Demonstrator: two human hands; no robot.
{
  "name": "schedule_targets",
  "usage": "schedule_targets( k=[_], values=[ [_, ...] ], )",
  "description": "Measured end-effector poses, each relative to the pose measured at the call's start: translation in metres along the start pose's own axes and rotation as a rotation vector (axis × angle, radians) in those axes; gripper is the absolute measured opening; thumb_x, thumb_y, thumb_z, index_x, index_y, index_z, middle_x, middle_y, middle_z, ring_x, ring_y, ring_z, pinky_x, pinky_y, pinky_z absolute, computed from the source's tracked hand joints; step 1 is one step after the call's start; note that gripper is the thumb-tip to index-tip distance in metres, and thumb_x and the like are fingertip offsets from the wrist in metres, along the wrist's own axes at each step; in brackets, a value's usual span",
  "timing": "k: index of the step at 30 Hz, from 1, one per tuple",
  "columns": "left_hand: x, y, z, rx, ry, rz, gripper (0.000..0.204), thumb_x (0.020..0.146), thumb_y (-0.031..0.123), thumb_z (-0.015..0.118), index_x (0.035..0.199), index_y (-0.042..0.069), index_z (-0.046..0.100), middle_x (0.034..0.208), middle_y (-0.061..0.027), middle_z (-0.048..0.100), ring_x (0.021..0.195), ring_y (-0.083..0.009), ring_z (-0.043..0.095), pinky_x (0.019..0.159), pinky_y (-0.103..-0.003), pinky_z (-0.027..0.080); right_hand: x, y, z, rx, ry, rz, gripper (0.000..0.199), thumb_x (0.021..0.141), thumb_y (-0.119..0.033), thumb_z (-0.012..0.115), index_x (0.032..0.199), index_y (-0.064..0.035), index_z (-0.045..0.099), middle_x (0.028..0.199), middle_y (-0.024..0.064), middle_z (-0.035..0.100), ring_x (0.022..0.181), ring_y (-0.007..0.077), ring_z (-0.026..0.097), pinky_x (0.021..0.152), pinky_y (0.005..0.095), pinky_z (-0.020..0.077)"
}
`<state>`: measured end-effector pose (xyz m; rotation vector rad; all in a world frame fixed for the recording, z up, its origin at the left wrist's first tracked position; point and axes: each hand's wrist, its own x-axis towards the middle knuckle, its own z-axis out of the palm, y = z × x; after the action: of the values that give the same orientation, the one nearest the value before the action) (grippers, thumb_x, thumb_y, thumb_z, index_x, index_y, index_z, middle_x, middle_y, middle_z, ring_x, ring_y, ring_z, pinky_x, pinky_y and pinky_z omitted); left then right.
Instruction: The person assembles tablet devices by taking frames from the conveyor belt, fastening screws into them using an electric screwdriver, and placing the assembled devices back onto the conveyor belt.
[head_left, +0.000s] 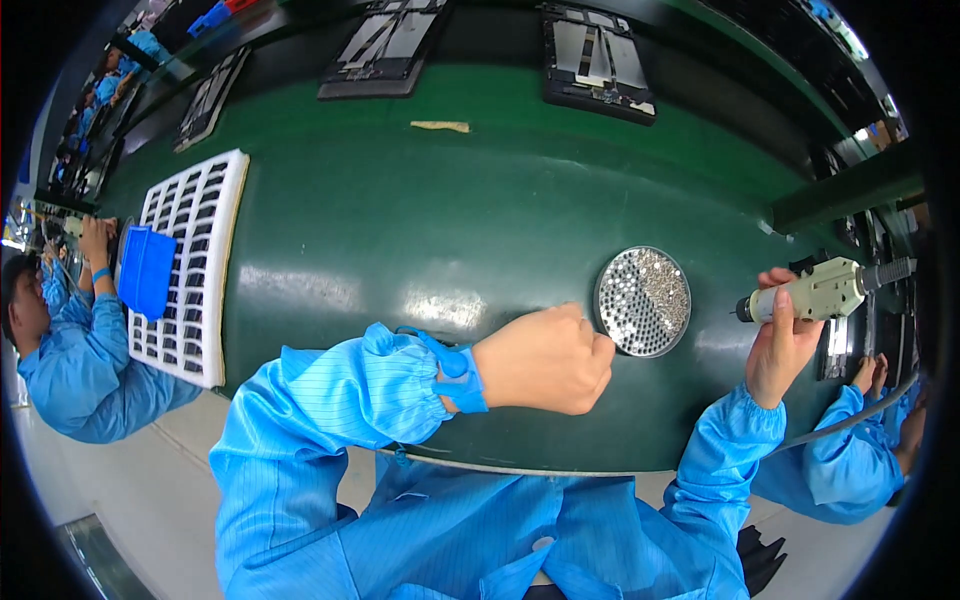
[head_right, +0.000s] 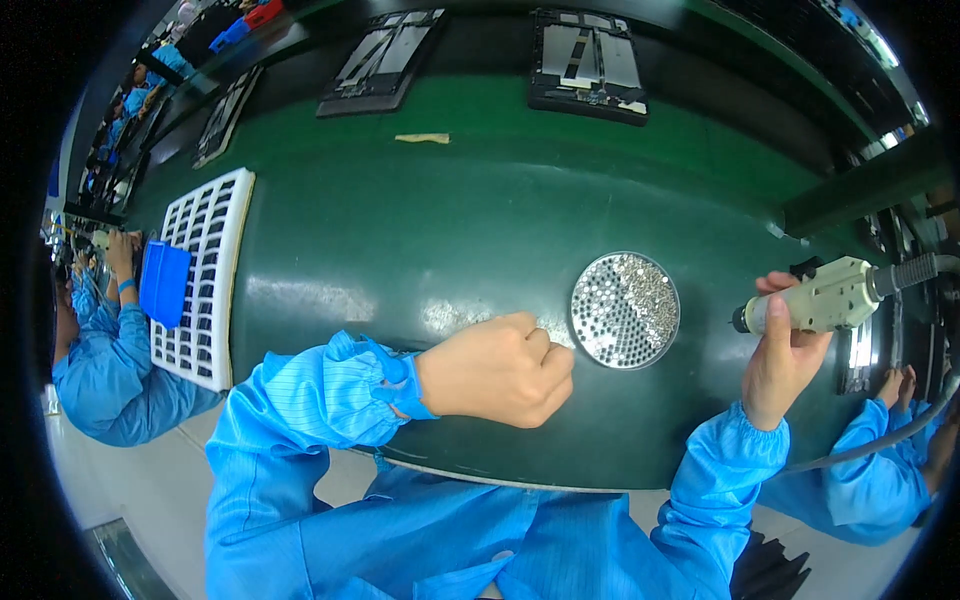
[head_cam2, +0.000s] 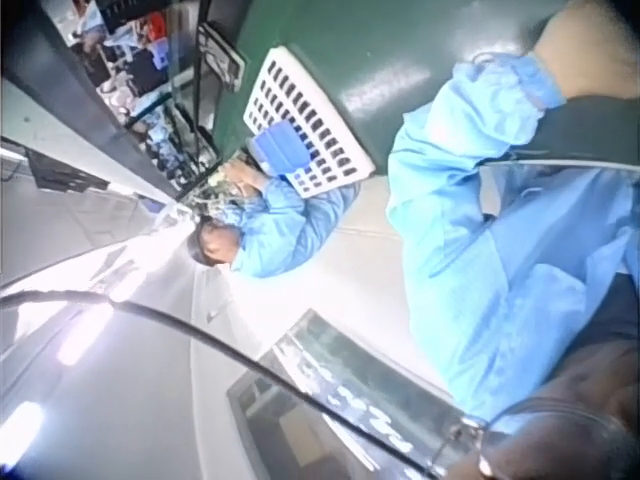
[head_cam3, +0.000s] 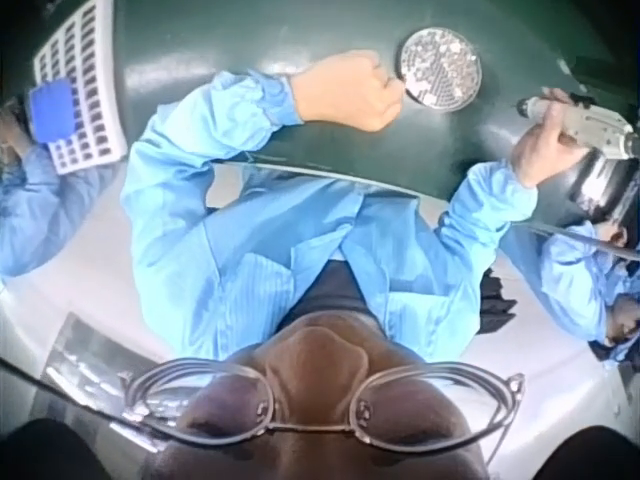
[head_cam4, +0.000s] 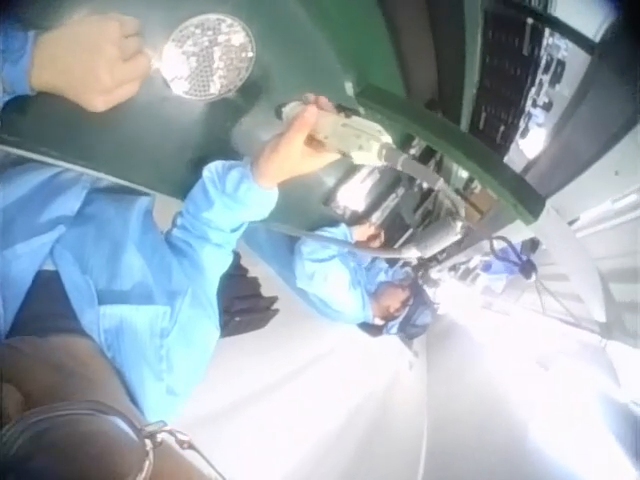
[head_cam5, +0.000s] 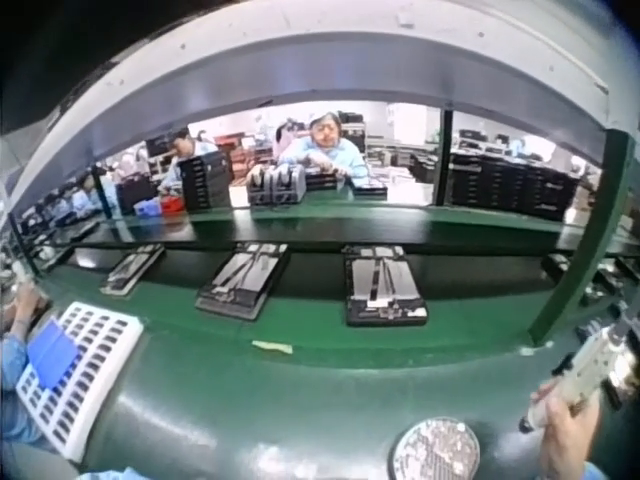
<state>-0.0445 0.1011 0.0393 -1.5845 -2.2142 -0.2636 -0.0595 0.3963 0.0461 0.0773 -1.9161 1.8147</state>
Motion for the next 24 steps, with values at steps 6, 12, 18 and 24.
schedule_targets(
  k=[6, 12, 18, 24],
  values=[
    [0.001, 0.017, -0.008, 0.046, -0.095, 0.020, 0.015, 0.065, 0.019, 0.061, 0.060, 0.007, 0.054, 0.060, -0.0026, 0.043, 0.053, -0.0155, 0.050, 0.050, -0.029, 0.036, -0.058, -0.036, 0.035, -0.400, 0.104, -0.567, 0.056, 0.086, -0.014, 0.064, 0.132, 0.0016, 0.037, 0.128, 0.0164, 0.045, 0.117, 0.0296, 0.049, 0.100, 0.0479, 0.0414],
    [-0.137, 0.022, -0.076, -0.039, -0.249, 0.081, 0.015, 0.071, 0.021, 0.061, 0.071, 0.007, 0.059, 0.068, -0.0043, 0.050, 0.059, -0.0164, 0.053, 0.056, -0.029, 0.040, -0.079, -0.089, 0.130, -0.250, -0.909, -0.530, 0.052, 0.061, -0.017, 0.078, 0.104, 0.0058, 0.060, 0.098, 0.0192, 0.063, 0.094, 0.0369, 0.062, 0.081, 0.0458, 0.0493],
    [-0.140, 0.032, -0.080, -0.030, -0.262, -0.059, 0.016, 0.073, 0.022, 0.061, 0.076, 0.007, 0.059, 0.071, -0.0048, 0.052, 0.063, -0.0173, 0.054, 0.058, -0.030, 0.042, -0.092, -0.083, 0.143, -0.302, -1.015, -0.528, 0.049, 0.060, -0.013, 0.076, 0.103, 0.0031, 0.061, 0.105, 0.0156, 0.064, 0.100, 0.0326, 0.061, 0.081, 0.0438, 0.0476],
    [-0.139, 0.025, -0.075, -0.063, -0.270, -0.166, 0.017, 0.074, 0.023, 0.061, 0.080, 0.007, 0.058, 0.075, -0.0052, 0.053, 0.066, -0.0181, 0.056, 0.060, -0.031, 0.043, -0.097, -0.082, 0.148, -0.271, -0.951, -0.553, 0.049, 0.059, -0.011, 0.077, 0.105, 0.0005, 0.061, 0.110, 0.0144, 0.063, 0.103, 0.0327, 0.059, 0.083, 0.0445, 0.0466]
  ],
)
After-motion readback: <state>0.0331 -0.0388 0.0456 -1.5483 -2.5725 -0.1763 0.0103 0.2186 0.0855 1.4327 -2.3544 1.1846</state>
